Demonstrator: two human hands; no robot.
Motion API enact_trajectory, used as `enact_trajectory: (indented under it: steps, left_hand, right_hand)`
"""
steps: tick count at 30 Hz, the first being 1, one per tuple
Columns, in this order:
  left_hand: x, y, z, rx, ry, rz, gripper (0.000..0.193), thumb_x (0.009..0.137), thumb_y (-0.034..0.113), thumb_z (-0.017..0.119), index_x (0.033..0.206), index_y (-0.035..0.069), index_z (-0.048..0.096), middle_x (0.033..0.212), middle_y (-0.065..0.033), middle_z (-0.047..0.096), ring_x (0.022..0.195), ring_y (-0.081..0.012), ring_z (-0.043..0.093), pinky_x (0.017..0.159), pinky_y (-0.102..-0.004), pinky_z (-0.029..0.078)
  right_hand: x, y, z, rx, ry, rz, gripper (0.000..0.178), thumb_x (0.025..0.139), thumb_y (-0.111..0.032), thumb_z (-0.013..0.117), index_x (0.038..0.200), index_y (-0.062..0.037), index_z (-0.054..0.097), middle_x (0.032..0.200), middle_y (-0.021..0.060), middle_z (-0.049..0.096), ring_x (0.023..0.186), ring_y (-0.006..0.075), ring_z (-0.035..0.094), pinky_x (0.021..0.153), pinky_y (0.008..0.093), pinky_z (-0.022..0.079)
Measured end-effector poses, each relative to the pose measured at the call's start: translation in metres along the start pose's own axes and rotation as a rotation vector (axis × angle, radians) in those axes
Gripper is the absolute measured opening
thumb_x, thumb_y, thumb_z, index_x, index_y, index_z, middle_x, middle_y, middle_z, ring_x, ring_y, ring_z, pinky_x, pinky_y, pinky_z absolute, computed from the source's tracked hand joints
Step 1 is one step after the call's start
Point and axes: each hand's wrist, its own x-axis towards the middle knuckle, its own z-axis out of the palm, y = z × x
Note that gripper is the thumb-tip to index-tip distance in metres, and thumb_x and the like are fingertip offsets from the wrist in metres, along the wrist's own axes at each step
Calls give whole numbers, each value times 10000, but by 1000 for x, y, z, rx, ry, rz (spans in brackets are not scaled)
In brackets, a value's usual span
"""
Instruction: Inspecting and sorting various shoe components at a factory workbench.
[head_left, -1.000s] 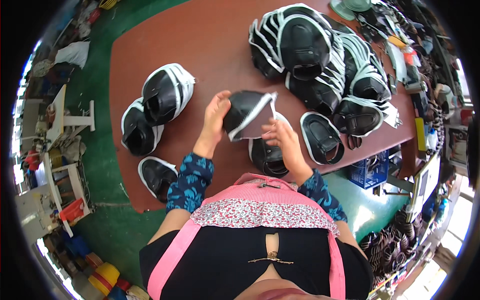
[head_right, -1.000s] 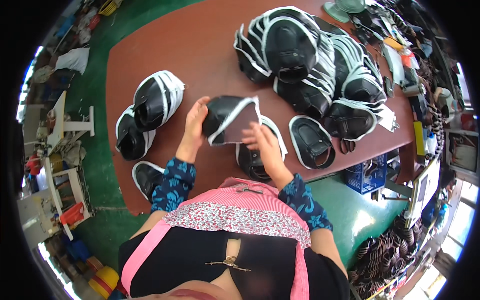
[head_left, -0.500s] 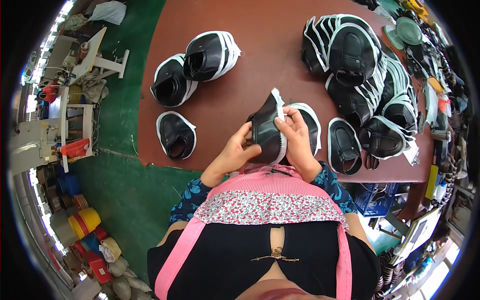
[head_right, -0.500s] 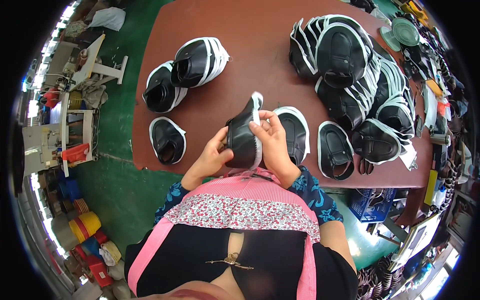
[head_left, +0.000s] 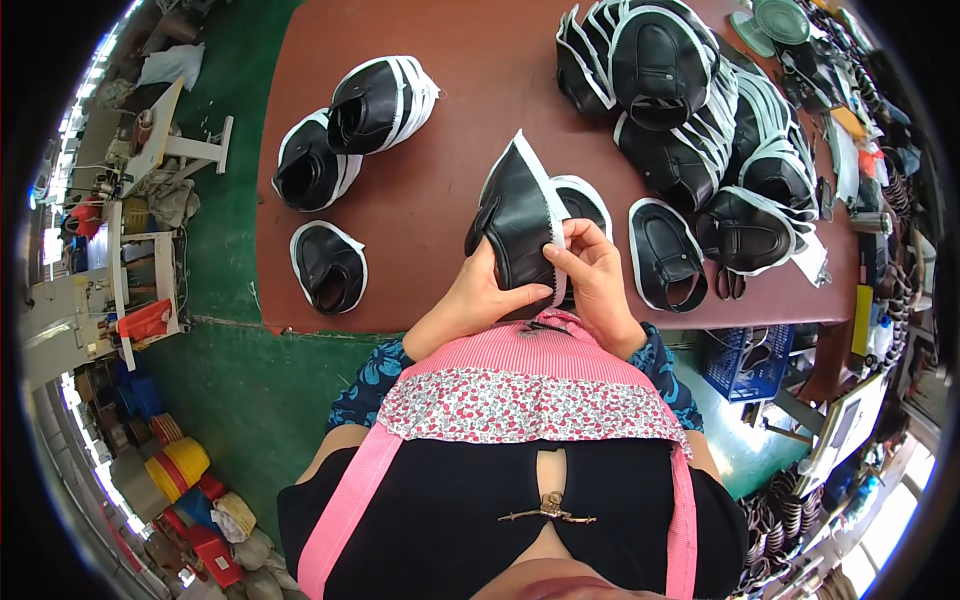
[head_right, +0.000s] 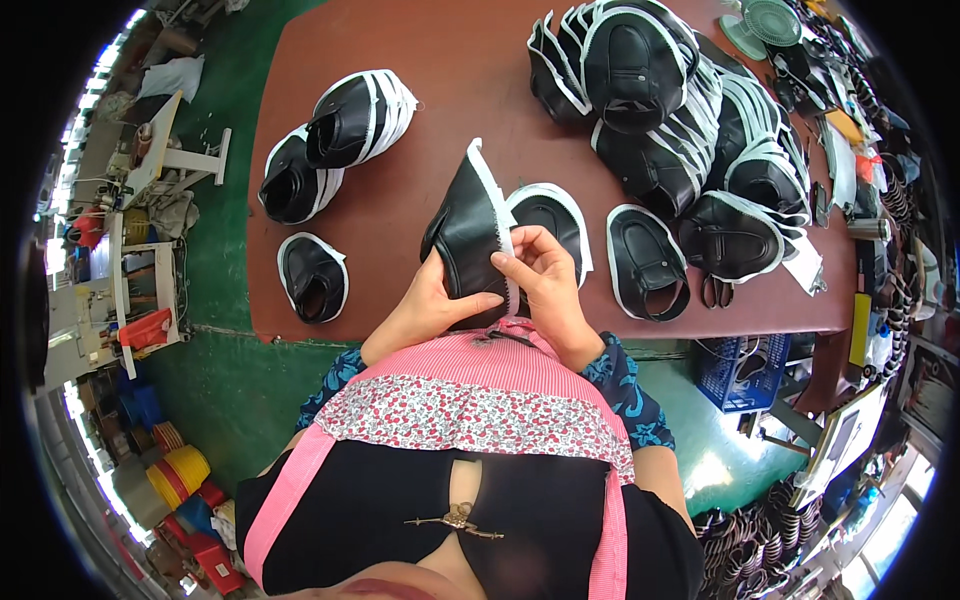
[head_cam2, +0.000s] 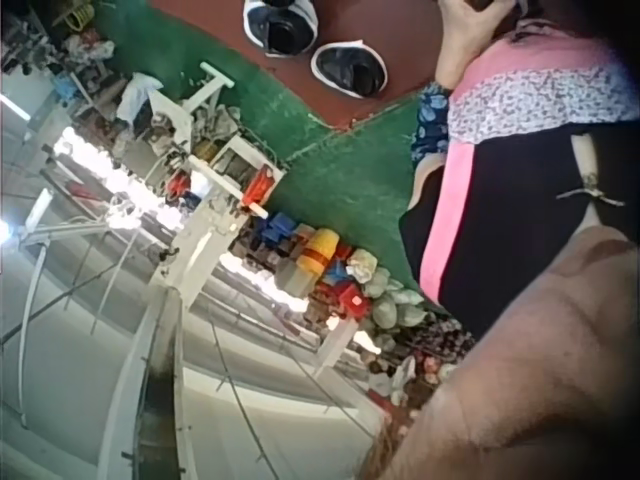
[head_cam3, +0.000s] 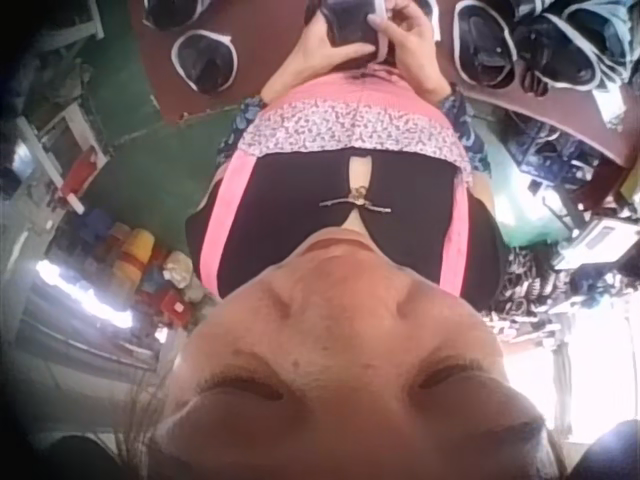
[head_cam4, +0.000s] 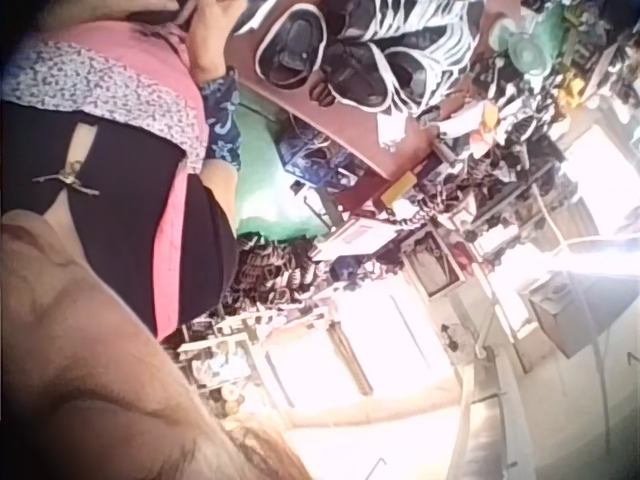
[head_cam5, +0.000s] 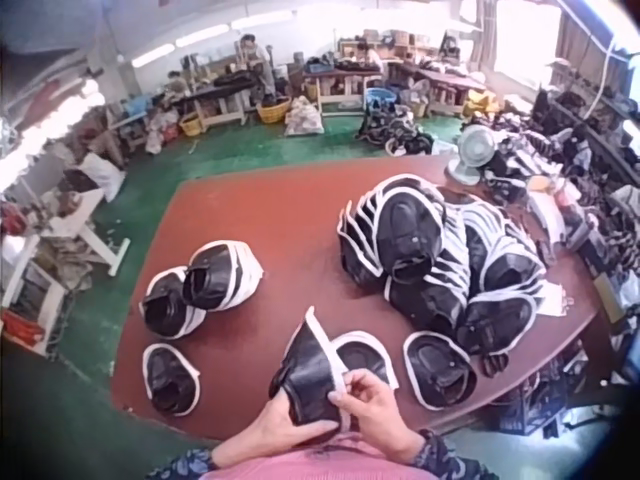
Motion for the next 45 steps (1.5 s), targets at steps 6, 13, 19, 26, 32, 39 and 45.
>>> enact_trajectory:
  steps: [6,13,19,26,32,39,45]
  left_hand:
    - [0,-18,-1,207,7,-20,852,814,184,942,1503,-21,486,1402,-235,667,1333,-338,672,1095,-435,559]
    - [-17,-41,-7,377,45,75,826,775,232,928,1437,-47,521,1271,-294,700,1236,-461,688,1046,-500,561]
    - [-44,-35,-11,514,-171,77,864,755,315,925,1391,-84,498,1190,-326,688,1127,-484,678,975,-515,550]
    - [-41,-47,-11,588,206,161,938,705,315,966,1433,-77,523,1294,-304,587,1243,-494,610,1036,-519,529]
    - [-25,-46,-20,657,154,39,966,720,256,995,1500,-78,533,1344,-248,631,1235,-416,669,1043,-449,558]
    - [-7,-48,-9,-60,109,-251,434,1063,312,777,1272,-42,637,1193,-59,739,1045,-79,687,893,-250,579]
    - [-11,-58,4,30,204,-97,520,1060,479,753,1035,-35,680,929,-32,747,856,-68,652,741,-268,555]
  right_hand:
    - [2,-4,-17,-111,-74,218,182,985,-51,798,1148,-34,719,994,-31,669,910,54,611,820,236,495]
    - [-15,-8,1,-163,-188,365,286,1017,-127,777,1262,18,748,1133,46,765,1009,108,694,881,281,555]
    - [-38,-6,-6,-292,-285,476,296,1073,-168,724,1264,56,747,1187,97,794,1059,186,747,944,352,585]
    - [-27,43,11,1,6,436,295,1079,-168,716,1291,38,715,1219,121,777,1045,224,761,907,372,623]
    - [-3,44,8,159,81,429,276,1068,-248,745,1114,24,762,1007,87,790,828,151,736,710,310,599]
    - [-7,43,-4,-44,16,283,234,1065,-193,737,1088,38,770,1009,92,801,856,162,774,779,294,631]
    - [-19,58,-1,-457,119,-70,296,1065,-195,755,897,47,785,1093,68,720,861,88,649,703,272,501]
